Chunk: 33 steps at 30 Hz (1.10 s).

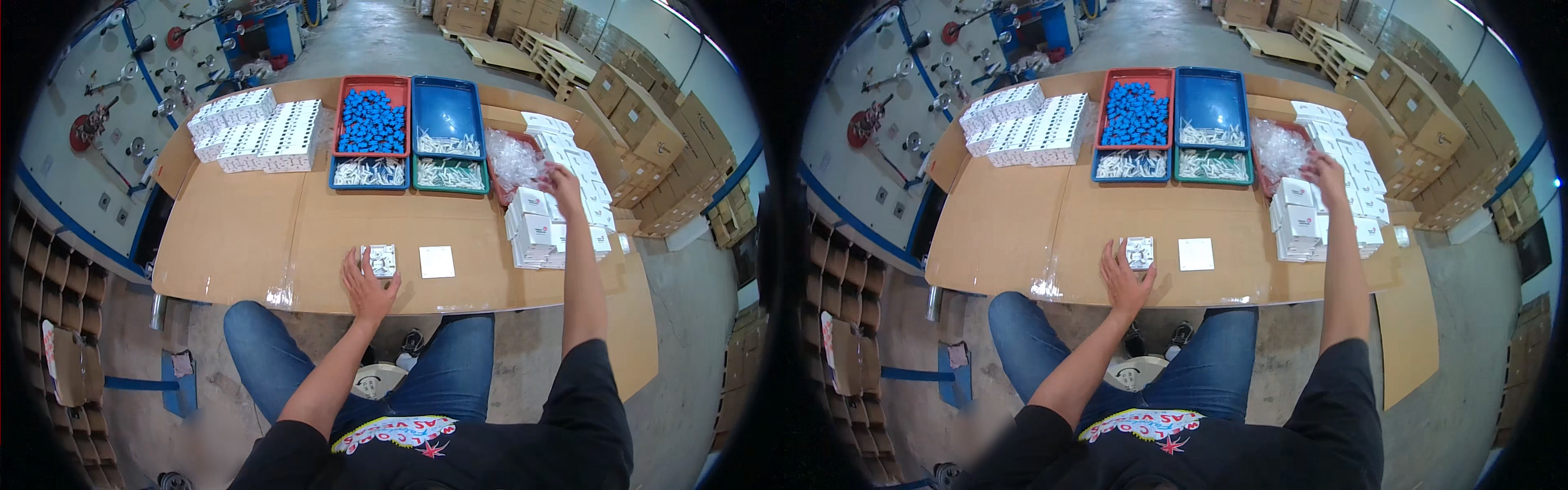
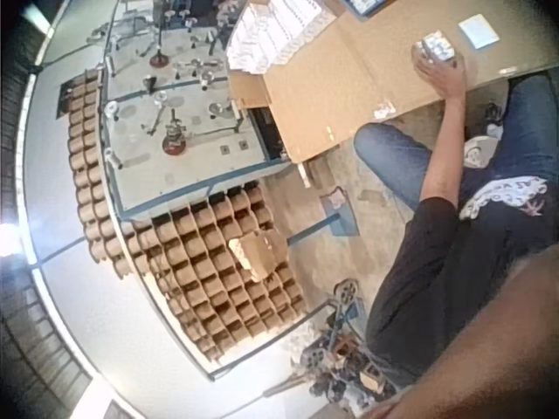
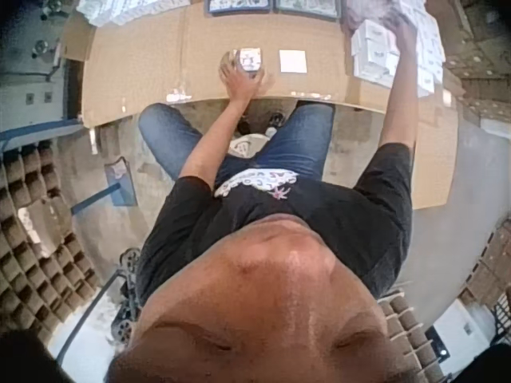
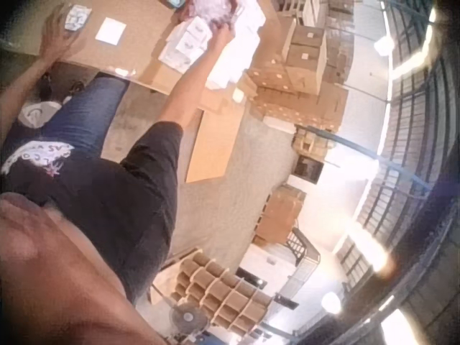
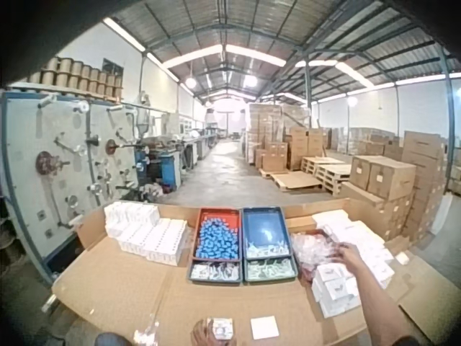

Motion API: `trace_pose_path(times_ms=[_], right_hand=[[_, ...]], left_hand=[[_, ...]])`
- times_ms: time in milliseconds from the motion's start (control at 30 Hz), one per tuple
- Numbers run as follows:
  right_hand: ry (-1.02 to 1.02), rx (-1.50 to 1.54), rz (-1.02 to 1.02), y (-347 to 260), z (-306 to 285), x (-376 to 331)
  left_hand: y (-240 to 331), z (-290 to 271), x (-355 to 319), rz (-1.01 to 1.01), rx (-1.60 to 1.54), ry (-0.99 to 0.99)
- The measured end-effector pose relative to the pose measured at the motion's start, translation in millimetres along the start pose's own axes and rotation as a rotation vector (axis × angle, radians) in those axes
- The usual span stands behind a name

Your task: Assembling and packaging small electronic or industrial components into white boxes.

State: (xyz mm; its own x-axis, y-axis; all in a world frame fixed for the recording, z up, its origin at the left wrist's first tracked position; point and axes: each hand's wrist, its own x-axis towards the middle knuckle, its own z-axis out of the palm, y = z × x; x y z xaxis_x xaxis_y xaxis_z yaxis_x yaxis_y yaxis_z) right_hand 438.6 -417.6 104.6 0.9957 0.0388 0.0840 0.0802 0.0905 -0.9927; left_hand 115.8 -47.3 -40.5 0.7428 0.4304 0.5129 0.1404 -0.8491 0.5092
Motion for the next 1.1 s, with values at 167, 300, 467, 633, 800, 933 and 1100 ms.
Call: trace_pose_path(times_ms=[167,300,467,633,800,933,1100], right_hand=[[-0.358,-0.043,0.102,56,88,-154],[-0.493,0.086,0.337,84,171,-283],[-0.577,0.276,0.507,119,223,-338],[-0.627,0.395,0.572,120,236,-338],[-0.523,0.445,0.606,117,243,-341],[-0.486,0.393,0.610,115,240,-350],[-0.517,0.413,0.626,113,235,-355]], left_hand=[[-11,-8,-7,0.008,-0.395,-0.058],[0,-41,-27,-0.282,-0.891,-0.511],[-21,-76,-51,-0.533,-0.976,-0.547],[-35,-88,-51,-0.632,-1.021,-0.389],[-28,-86,-40,-0.750,-1.277,-0.338],[-29,-86,-46,-0.745,-1.299,-0.315],[-22,-89,-48,-0.663,-1.252,-0.303]])
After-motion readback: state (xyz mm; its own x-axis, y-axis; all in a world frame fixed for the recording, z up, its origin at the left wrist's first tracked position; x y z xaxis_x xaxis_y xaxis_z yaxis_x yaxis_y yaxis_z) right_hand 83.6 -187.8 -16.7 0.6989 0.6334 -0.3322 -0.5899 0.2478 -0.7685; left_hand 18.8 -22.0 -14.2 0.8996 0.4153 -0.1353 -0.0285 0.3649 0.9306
